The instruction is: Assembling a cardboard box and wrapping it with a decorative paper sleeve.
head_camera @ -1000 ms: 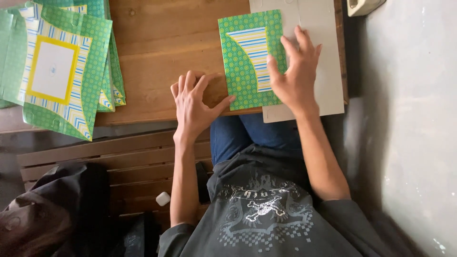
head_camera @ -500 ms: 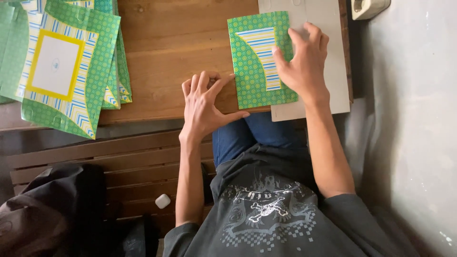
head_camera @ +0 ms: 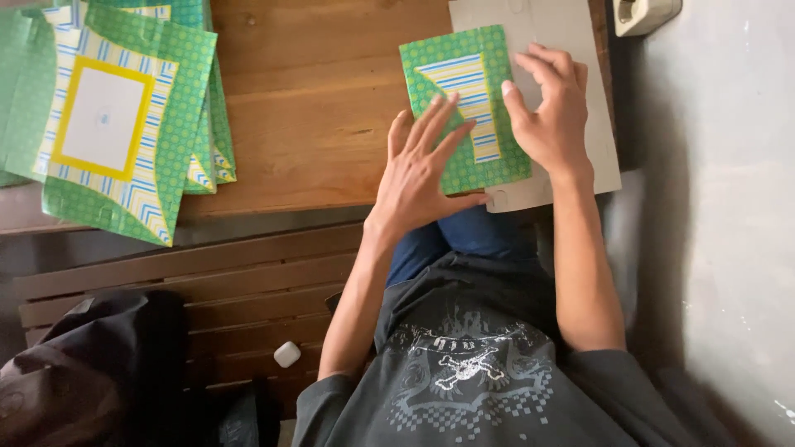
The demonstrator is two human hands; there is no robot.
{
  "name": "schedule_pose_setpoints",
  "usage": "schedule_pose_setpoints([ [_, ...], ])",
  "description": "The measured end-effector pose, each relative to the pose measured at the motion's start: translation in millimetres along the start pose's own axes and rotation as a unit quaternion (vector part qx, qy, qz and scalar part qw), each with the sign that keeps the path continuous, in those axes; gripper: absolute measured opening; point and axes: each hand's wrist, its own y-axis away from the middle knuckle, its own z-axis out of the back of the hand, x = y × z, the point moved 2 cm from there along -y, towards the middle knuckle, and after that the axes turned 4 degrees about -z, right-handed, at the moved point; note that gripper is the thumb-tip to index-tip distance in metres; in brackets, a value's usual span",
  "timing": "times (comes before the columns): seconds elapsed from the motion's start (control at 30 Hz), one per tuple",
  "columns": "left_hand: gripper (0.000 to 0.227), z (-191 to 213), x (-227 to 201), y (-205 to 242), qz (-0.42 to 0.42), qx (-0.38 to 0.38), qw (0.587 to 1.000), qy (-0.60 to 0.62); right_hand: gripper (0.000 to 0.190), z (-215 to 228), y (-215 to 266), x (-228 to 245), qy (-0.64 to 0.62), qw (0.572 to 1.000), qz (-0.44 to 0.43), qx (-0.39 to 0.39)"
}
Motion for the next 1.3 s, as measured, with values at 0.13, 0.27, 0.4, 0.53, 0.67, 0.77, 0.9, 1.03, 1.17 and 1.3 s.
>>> schedule_pose_setpoints([
  [0.13, 0.084, 6, 2, 2, -0.021, -0.001, 0.999, 0.025, 0.036, 10, 3, -3, -0.049, 0.998, -0.012, 0.023],
  [0.27, 0.071, 12, 1, 4, -0.031, -0.046, 0.995, 0.079, 0.032, 12, 7, -2, -0.093, 0.996, 0.001, 0.017],
  [0.4, 0.038, 15, -1, 10, -0.028, -0.108, 0.978, 0.176, 0.026, 13, 7, -2, -0.177, 0.984, -0.002, -0.03],
  [0.53, 0.016, 15, -4, 10, -0.027, -0.146, 0.969, 0.196, 0.023, 19, 7, -2, -0.223, 0.974, 0.007, -0.041],
  [0.67, 0.008, 15, -8, 11, -0.052, -0.222, 0.96, 0.162, 0.028, 25, 7, 6, -0.126, 0.991, -0.04, -0.016],
  [0.77, 0.007, 19, -12, 14, -0.065, -0.278, 0.947, 0.15, 0.032, 35, 4, 21, -0.109, 0.983, -0.122, 0.081],
  [0.9, 0.008, 18, -10, 18, -0.073, -0.348, 0.923, 0.148, 0.028, 43, -11, 50, -0.22, 0.935, -0.153, 0.231],
  [1.03, 0.02, 26, -21, 32, -0.037, -0.374, 0.917, 0.131, 0.029, 48, -31, 87, -0.286, 0.928, -0.042, 0.237],
  [1.17, 0.073, 36, -45, 47, 0.057, -0.46, 0.859, 0.216, 0.024, 59, -48, 139, -0.322, 0.916, 0.031, 0.236],
  [1.3, 0.097, 14, -27, 59, 0.054, -0.475, 0.82, 0.314, 0.017, 70, -55, 183, -0.423, 0.872, 0.011, 0.246],
])
